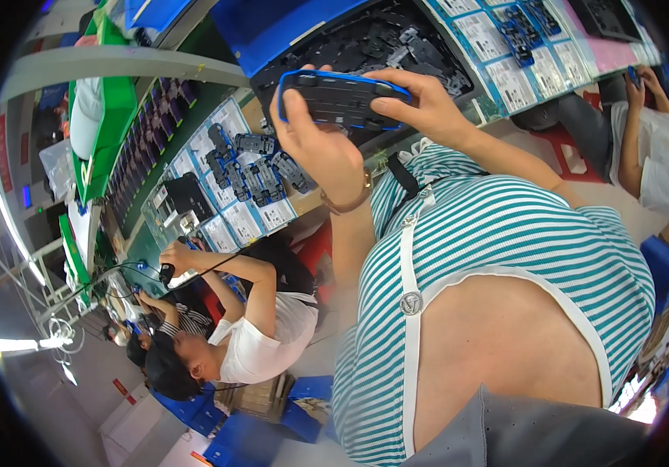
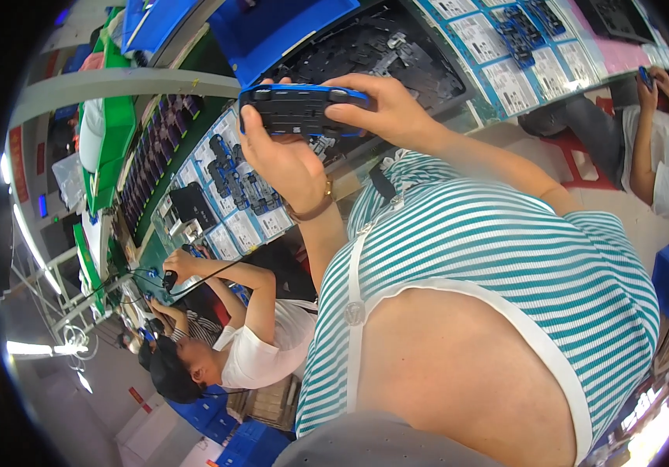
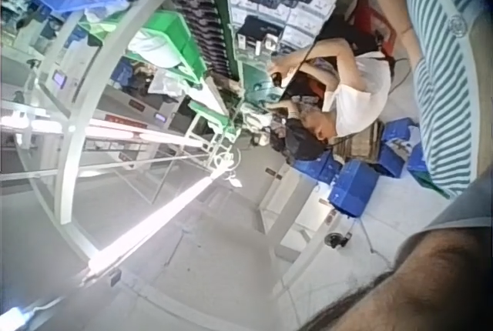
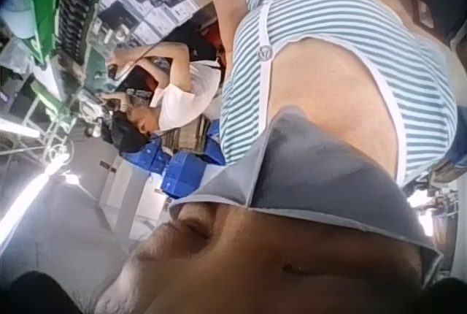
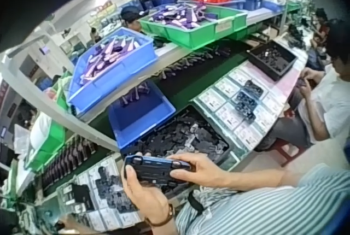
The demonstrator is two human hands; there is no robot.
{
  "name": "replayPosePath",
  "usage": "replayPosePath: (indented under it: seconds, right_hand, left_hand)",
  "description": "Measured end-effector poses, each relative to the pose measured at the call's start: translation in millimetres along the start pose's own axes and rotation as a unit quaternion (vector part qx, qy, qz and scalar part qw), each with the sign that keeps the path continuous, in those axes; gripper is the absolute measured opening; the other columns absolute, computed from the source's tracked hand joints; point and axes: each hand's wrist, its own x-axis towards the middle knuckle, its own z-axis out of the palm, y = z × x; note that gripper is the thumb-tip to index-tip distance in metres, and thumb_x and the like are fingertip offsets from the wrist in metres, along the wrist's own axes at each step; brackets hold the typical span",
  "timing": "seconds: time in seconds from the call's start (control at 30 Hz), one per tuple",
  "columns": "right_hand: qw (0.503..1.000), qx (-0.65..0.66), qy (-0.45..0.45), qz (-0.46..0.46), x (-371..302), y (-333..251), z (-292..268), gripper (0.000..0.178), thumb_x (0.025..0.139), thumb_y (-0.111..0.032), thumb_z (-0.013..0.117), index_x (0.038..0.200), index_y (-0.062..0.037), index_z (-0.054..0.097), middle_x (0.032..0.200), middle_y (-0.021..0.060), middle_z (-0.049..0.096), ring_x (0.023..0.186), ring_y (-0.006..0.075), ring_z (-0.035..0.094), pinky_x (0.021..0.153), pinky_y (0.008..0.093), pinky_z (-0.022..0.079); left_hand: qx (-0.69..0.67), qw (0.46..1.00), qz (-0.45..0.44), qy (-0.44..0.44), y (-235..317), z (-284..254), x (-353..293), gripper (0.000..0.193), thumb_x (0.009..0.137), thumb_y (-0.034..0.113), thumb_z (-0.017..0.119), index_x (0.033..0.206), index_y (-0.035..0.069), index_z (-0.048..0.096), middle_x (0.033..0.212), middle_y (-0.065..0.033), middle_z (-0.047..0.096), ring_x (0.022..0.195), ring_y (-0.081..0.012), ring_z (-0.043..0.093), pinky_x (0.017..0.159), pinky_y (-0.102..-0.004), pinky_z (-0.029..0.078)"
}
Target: The person assembles plastic internal parts into blue plastic device housings by hand, taking the parts from storage bins and inserting them into the housings.
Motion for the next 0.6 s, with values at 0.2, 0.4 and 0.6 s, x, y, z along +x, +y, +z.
replayPosePath:
  seconds: [0.2, 0.4, 0.6]
  right_hand:
    - [0.992, 0.121, -0.012, 0.02, -7, -15, 7, 0.047, 0.086, -0.012, 0.064, 0.129, -0.0018, 0.05, 0.114, 0.0071, 0.059, 0.101, 0.012, 0.057, 0.086, 0.026, 0.05]
    - [0.992, 0.124, -0.006, 0.029, -18, -15, 18, 0.055, 0.084, -0.008, 0.066, 0.133, -0.003, 0.042, 0.123, 0.0097, 0.053, 0.107, 0.0146, 0.056, 0.088, 0.0269, 0.05]
    - [0.988, 0.14, 0.05, 0.03, -26, -1, 32, 0.043, 0.087, -0.01, 0.064, 0.126, 0.0003, 0.049, 0.11, 0.0071, 0.059, 0.094, 0.0111, 0.06, 0.082, 0.0251, 0.052]
  left_hand:
    - [-0.077, 0.993, -0.08, 0.039, 4, -13, -1, 0.039, 0.097, 0.036, 0.045, 0.119, 0.004, 0.051, 0.12, -0.0161, 0.055, 0.111, -0.0267, 0.055, 0.095, -0.0444, 0.045]
    - [-0.088, 0.99, -0.1, 0.047, 9, -22, -4, 0.039, 0.095, 0.035, 0.05, 0.117, 0.002, 0.051, 0.119, -0.0177, 0.056, 0.112, -0.0279, 0.054, 0.096, -0.0449, 0.045]
    - [-0.003, 0.997, -0.074, 0.009, -2, -32, 1, 0.03, 0.097, 0.027, 0.045, 0.116, 0.004, 0.046, 0.11, -0.0138, 0.056, 0.101, -0.0256, 0.06, 0.082, -0.0383, 0.053]
